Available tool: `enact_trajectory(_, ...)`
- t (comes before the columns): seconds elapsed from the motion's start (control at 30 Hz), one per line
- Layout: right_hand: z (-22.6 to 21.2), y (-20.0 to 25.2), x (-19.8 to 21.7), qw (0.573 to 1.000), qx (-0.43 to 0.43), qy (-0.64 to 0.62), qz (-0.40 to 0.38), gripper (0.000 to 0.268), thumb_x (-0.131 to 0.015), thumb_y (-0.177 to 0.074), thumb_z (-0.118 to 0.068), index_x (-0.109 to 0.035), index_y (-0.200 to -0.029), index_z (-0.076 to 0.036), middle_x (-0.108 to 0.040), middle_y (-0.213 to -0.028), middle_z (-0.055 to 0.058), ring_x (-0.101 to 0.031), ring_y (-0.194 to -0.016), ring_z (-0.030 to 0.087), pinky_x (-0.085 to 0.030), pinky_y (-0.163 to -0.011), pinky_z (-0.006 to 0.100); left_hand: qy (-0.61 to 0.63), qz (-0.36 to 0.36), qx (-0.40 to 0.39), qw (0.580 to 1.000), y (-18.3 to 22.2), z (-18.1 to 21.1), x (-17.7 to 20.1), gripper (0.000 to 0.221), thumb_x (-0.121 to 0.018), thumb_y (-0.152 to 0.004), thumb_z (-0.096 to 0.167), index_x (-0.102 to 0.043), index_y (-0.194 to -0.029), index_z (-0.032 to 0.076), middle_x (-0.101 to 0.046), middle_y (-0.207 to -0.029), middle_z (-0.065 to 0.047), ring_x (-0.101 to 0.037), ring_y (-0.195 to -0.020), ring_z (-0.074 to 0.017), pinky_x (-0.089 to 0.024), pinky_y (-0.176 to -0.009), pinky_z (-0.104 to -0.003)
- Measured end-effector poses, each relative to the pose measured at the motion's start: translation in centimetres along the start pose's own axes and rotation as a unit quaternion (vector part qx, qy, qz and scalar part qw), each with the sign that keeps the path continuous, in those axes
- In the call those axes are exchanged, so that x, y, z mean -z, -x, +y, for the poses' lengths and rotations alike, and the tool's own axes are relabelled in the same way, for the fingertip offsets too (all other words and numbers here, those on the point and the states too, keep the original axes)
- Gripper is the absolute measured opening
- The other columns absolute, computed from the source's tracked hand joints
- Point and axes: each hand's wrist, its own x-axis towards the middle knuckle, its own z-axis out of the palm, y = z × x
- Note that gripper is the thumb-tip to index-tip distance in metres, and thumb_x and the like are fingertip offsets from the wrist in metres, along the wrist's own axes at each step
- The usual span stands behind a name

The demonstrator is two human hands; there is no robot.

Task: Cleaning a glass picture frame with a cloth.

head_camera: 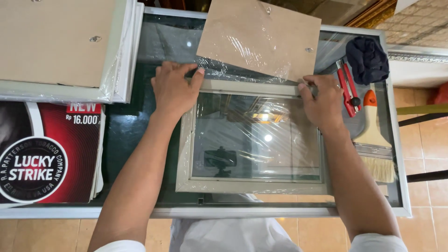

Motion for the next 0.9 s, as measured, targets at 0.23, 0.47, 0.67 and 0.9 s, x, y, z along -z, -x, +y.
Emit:
enact_trajectory(0.23,-1.4,-0.2,0.2,1.0,0.006,0.01,0.009,0.026,-0.078,-0.099,-0.035,-0.074,-0.121,-0.02,-0.063,-0.106,0.004,-0.063,-0.105,0.032,-0.041,-0.09,0.048,-0.086,-0.042,0.006,0.995,-4.1,2.2,-1.7,0.054,-0.051,-0.098,0.059,-0.076,-0.123,0.018,-0.053,-0.116,-0.012,-0.049,-0.113,-0.0369,-0.041,-0.096,-0.053)
enact_trajectory(0.47,-5.0,-0.8,2.7,0.997,0.019,0.007,-0.08,0.046,-0.062,-0.102,-0.028,-0.062,-0.138,0.0,-0.054,-0.149,0.023,-0.049,-0.136,0.042,-0.037,-0.108,0.052,-0.126,-0.019,-0.131,0.983,-7.9,1.5,-5.5,0.05,-0.064,-0.097,0.041,-0.062,-0.135,0.01,-0.043,-0.148,-0.019,-0.034,-0.132,-0.0428,-0.026,-0.105,-0.057)
enact_trajectory(0.67,-5.2,-1.7,4.3,0.991,0.012,-0.017,-0.129,0.038,-0.052,-0.107,-0.026,-0.068,-0.132,-0.002,-0.059,-0.148,0.015,-0.053,-0.134,0.034,-0.035,-0.112,0.047,-0.108,-0.029,-0.173,0.979,-8.0,0.5,-6.3,0.05,-0.057,-0.103,0.043,-0.059,-0.137,0.007,-0.051,-0.149,-0.016,-0.036,-0.138,-0.0415,-0.021,-0.11,-0.058)
enact_trajectory(0.9,-4.0,-2.0,4.6,0.988,0.029,-0.045,-0.142,0.037,-0.047,-0.11,-0.026,-0.07,-0.129,-0.004,-0.061,-0.147,0.011,-0.051,-0.141,0.028,-0.027,-0.123,0.046,-0.068,-0.052,-0.15,0.985,-6.1,3.5,-3.2,0.054,-0.058,-0.1,0.037,-0.053,-0.145,0.008,-0.06,-0.135,-0.018,-0.052,-0.117,-0.0384,-0.042,-0.098,-0.05)
